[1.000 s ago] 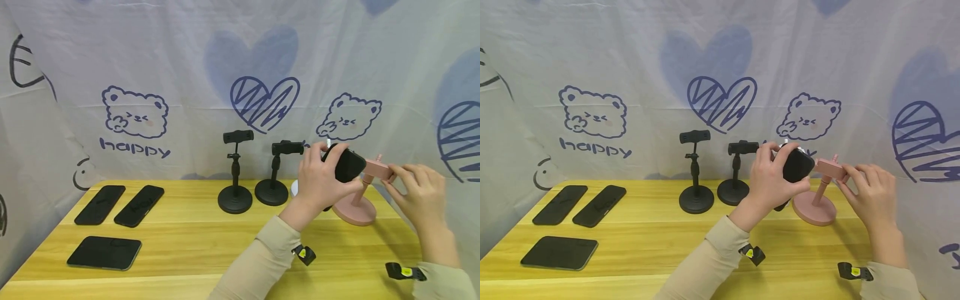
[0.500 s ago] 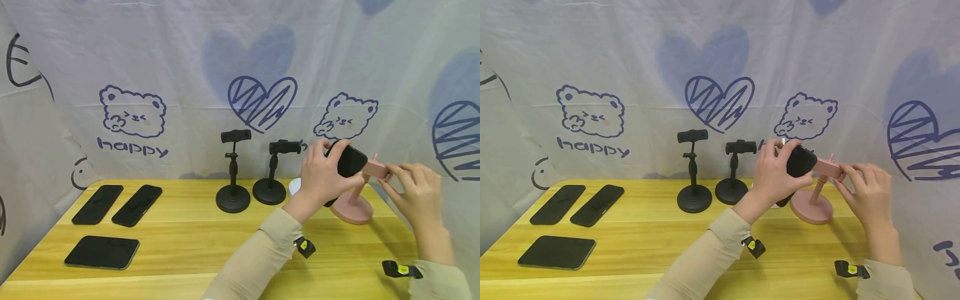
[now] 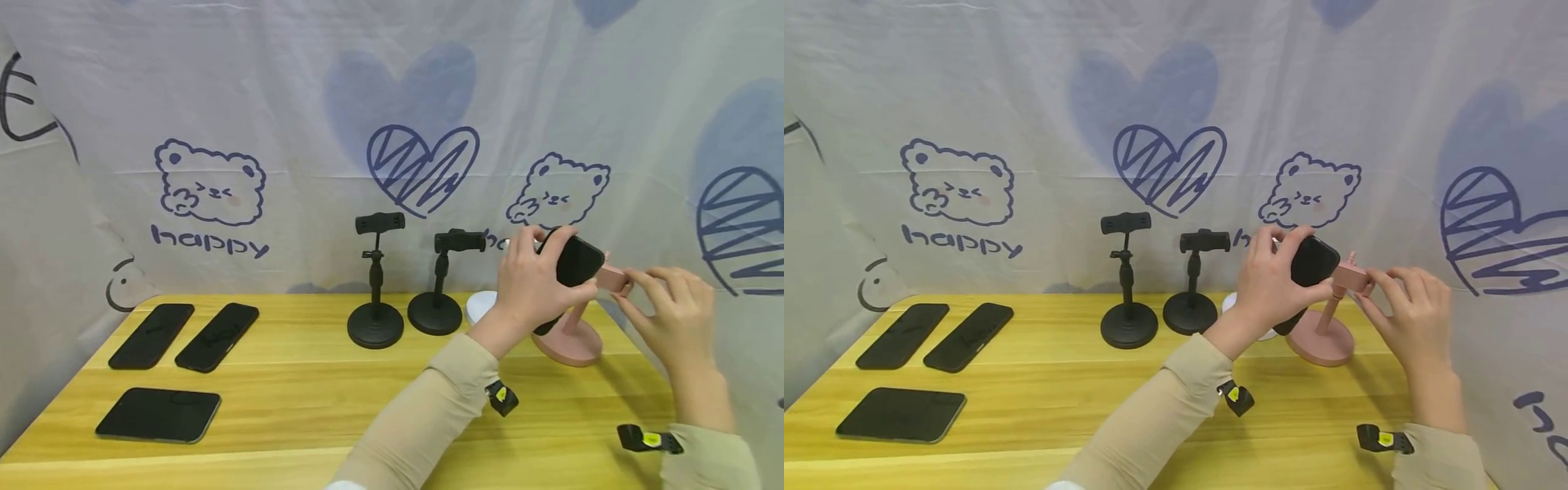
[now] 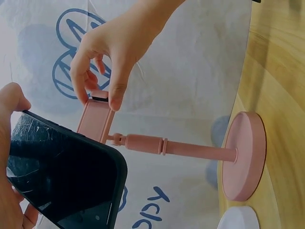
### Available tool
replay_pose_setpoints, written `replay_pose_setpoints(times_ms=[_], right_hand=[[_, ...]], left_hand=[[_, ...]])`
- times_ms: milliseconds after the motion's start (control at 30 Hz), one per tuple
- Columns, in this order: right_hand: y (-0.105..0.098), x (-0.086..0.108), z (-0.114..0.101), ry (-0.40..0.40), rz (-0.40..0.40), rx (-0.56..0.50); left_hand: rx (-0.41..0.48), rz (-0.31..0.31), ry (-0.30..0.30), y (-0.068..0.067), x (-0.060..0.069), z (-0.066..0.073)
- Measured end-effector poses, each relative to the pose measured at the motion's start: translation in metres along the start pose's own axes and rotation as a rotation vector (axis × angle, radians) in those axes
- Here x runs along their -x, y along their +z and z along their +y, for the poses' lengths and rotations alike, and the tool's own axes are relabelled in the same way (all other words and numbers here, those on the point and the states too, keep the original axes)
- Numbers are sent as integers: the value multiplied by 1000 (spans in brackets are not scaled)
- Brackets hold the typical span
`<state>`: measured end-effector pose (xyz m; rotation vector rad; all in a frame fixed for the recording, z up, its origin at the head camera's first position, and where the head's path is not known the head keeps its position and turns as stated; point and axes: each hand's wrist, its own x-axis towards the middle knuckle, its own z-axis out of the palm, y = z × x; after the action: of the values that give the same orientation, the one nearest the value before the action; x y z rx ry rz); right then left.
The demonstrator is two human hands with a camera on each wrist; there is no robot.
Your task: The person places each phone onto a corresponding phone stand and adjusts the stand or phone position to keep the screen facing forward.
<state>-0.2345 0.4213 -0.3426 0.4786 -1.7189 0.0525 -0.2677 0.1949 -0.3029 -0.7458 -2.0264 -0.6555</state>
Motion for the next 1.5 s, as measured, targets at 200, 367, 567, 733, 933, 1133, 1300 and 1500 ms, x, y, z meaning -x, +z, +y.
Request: replay_pose_setpoints(times_ms=[200,367,567,733,933,1133,1300,1500], right_hand=[[0,-2,-2,3,0,-10],[-1,-5,-4,8,-2,-26],[-3,-8,-4,8,5,-27],[-4,-7,-4,17,13,-36],[-7,-6,-3,21,0,-29],[-8,-3,-1,18,-26,-6],[-10,1,0,30,-55,9],[-10,1,-1,34,-55,18]], left_hand=[[-11,24,1,5,-1,3],[0,6,-10,8,-2,6],[18,-17,-11,11,-4,9],[9,-16,0,15,-6,12],[40,-27,6,19,-8,14],[79,-65,-6,23,-10,19],[118,-107,-14,26,-10,23],[105,-92,7,33,-12,26]])
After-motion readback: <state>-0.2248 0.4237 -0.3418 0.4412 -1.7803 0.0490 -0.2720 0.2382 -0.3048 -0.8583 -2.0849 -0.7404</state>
